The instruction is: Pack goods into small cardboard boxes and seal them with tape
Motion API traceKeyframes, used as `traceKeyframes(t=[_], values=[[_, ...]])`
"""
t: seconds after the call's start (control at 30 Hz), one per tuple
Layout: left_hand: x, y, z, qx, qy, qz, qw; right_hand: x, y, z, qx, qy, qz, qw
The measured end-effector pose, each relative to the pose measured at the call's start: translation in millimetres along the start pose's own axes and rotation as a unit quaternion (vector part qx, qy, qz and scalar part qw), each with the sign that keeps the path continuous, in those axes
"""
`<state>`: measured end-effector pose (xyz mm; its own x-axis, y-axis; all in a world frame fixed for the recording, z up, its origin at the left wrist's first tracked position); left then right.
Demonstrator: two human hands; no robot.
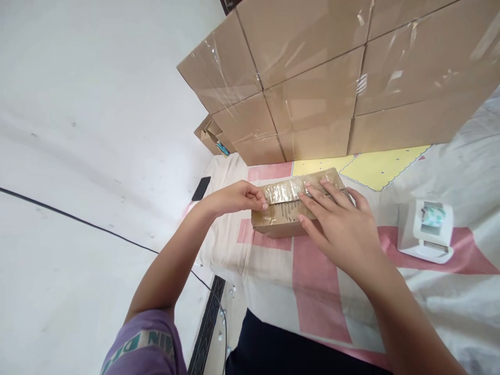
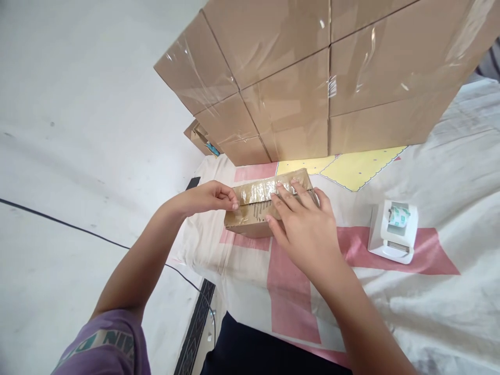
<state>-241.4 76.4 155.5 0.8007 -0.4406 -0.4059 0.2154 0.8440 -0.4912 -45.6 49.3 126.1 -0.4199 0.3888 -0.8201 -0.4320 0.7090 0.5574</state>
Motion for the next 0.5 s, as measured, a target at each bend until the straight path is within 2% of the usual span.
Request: traceKeyframes(t=[0.17, 0.27, 0.37, 0.5], values=[[-7.2, 3.7, -7.2, 0.004, 0.040, 0.047, 0.998, 0.2, 0.9, 0.9, 0.004, 0.000, -0.001, 1.000], [-16.9, 4.3, -16.3, -0.001, 0.084, 0.123, 0.989, -1.6, 1.4, 1.0, 0.004, 0.006, 0.010, 1.000], [-19.8, 1.1, -19.1, 0.025, 0.108, 0.178, 0.978, -3.1, 1.8, 0.9, 0.005, 0.007, 0.011, 1.000], [-16.0, -2.1, -18.8, 0.043, 0.126, 0.191, 0.973, -5.1, 2.7, 0.7, 0.004, 0.004, 0.010, 1.000]])
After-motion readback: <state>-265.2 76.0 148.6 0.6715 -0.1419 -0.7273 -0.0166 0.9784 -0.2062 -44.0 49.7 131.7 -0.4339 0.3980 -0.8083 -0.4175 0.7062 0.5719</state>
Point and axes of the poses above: each hand's wrist, its own y-axis towards the middle knuckle, its own x-axis out of the palm, z = x × y, the point moved 8 cm from there along y, towards the middle knuckle, and after that the axes turned 11 degrees about -y, right-handed, at the moved point
